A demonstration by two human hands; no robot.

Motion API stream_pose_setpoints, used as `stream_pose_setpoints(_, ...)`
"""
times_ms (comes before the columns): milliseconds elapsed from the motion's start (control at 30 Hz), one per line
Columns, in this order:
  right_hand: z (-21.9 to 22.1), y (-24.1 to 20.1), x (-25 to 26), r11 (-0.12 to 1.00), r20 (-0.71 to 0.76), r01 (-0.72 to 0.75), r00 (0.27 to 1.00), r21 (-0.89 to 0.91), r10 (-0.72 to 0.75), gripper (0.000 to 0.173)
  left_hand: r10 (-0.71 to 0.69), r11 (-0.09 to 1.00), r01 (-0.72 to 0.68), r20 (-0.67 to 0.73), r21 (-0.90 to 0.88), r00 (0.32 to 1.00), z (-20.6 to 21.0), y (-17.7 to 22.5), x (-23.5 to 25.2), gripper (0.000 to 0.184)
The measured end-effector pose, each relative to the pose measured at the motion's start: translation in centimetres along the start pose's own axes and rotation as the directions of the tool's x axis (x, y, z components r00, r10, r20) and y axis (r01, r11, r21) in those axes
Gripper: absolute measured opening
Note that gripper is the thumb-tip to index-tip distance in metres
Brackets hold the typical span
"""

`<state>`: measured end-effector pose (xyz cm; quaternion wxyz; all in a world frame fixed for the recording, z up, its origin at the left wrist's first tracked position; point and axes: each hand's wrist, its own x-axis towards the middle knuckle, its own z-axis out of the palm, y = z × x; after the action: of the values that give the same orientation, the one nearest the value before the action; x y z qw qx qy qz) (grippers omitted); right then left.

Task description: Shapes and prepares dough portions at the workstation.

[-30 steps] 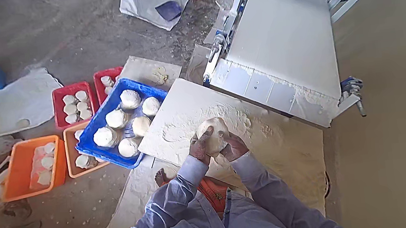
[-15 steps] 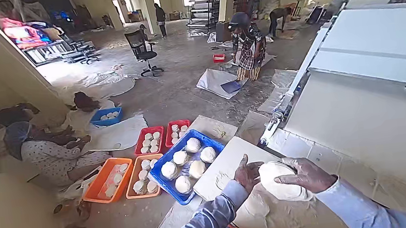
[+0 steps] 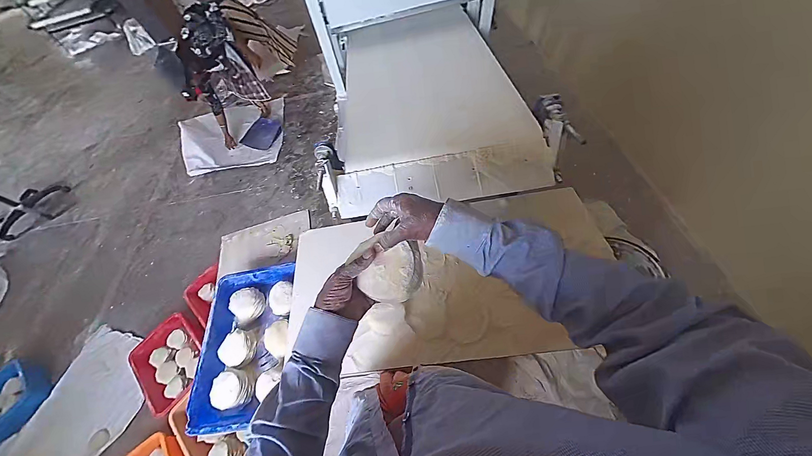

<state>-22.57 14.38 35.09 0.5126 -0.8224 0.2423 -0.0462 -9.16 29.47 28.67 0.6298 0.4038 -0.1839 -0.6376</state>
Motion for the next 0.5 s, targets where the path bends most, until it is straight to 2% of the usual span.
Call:
stream_pose_setpoints(100,1.2,4.4,-3.0,0.917,-0.203,-0.032,0.972,0.398,0.122,0.035,-0.045,0.999,0.046,-0.143,0.006,0.989,1.5,-0.4,-0.6,0.025)
stream_pose_setpoints(200,3.5,7.2,-6.3,0.799,-0.228,-0.078,0.938,0.596,0.262,0.037,-0.009,1.0,0.006,-0.162,-0.02,0.987,1.5,-1.1,-0.9,0.022)
stream_pose_setpoints(267,4.8,8.3,-7.5,0.731,-0.208,-0.067,0.938,0.679,0.279,0.036,0.012,0.999,-0.017,-0.12,-0.044,0.993,1.4,-1.6,-1.1,0.022)
stream_pose_setpoints(333,5.7,8.6,-8.3,0.693,-0.208,-0.044,0.938,0.72,0.276,0.027,0.013,0.998,-0.02,-0.122,-0.057,0.992,1.5,-2.3,-1.3,0.022)
stream_pose_setpoints(500,6.1,9.4,-8.9,0.632,-0.143,-0.109,0.931,0.767,0.335,0.017,0.002,0.999,-0.007,-0.149,-0.032,0.989,2.2,-3.7,-1.9,0.023)
